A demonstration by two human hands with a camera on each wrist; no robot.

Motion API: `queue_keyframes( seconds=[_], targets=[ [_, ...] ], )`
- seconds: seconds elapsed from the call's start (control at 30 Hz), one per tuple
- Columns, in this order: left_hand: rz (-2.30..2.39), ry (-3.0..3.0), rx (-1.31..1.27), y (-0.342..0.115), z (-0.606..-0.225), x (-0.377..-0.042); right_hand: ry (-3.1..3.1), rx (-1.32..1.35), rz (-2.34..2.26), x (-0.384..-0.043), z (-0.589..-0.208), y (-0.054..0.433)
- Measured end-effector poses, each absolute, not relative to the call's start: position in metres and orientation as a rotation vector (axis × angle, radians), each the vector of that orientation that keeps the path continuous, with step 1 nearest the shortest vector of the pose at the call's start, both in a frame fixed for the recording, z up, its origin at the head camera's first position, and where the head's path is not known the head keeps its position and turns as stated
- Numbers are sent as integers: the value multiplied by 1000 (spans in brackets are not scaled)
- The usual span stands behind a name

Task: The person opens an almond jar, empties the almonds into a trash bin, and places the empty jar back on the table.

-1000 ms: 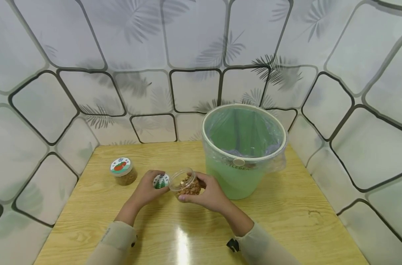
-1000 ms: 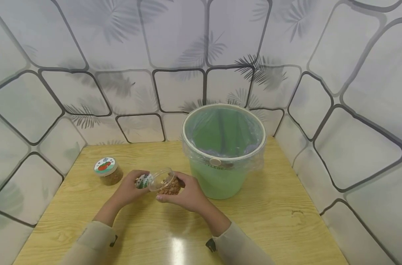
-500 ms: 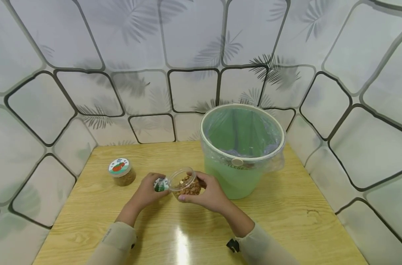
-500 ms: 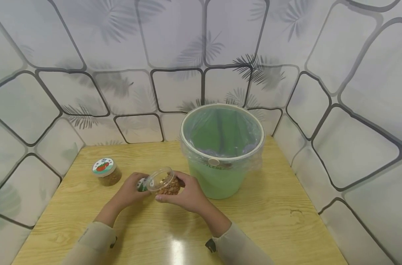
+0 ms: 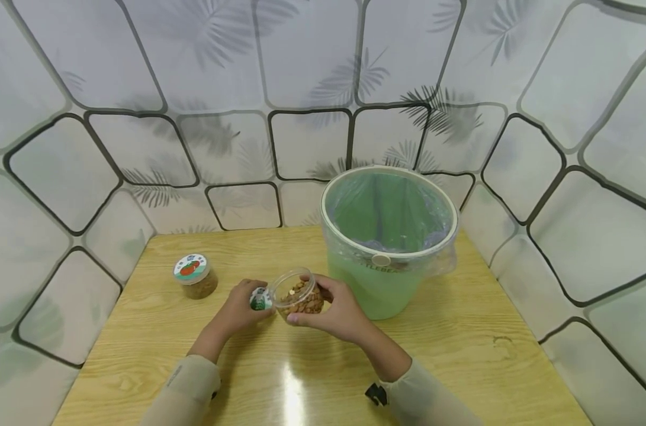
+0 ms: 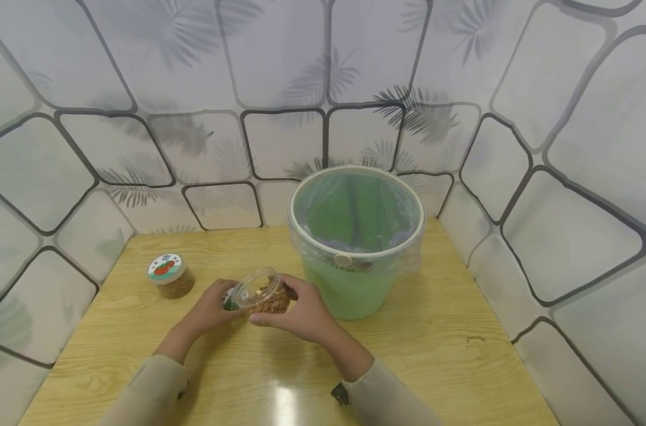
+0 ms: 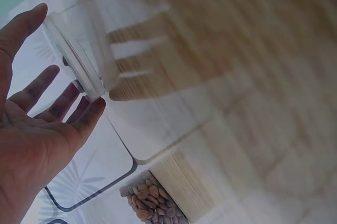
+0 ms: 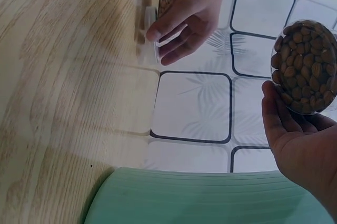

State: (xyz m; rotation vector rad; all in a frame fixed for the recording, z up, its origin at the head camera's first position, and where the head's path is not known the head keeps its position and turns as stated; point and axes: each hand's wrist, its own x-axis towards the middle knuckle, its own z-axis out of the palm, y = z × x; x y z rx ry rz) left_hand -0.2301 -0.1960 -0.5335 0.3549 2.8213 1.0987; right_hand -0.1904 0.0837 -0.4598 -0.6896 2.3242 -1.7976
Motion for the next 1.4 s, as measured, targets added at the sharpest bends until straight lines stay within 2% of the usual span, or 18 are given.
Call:
queue_keyframes(
  seconds=[0.93,1.4],
  targets=[
    [1032,2788,320,-192,-535,-231,2331,-714,-1787,-181,-449,91],
    [1225,2830,503,-176,-494,-234,2324,-756,-1829,-176,-439,97]
  ],
)
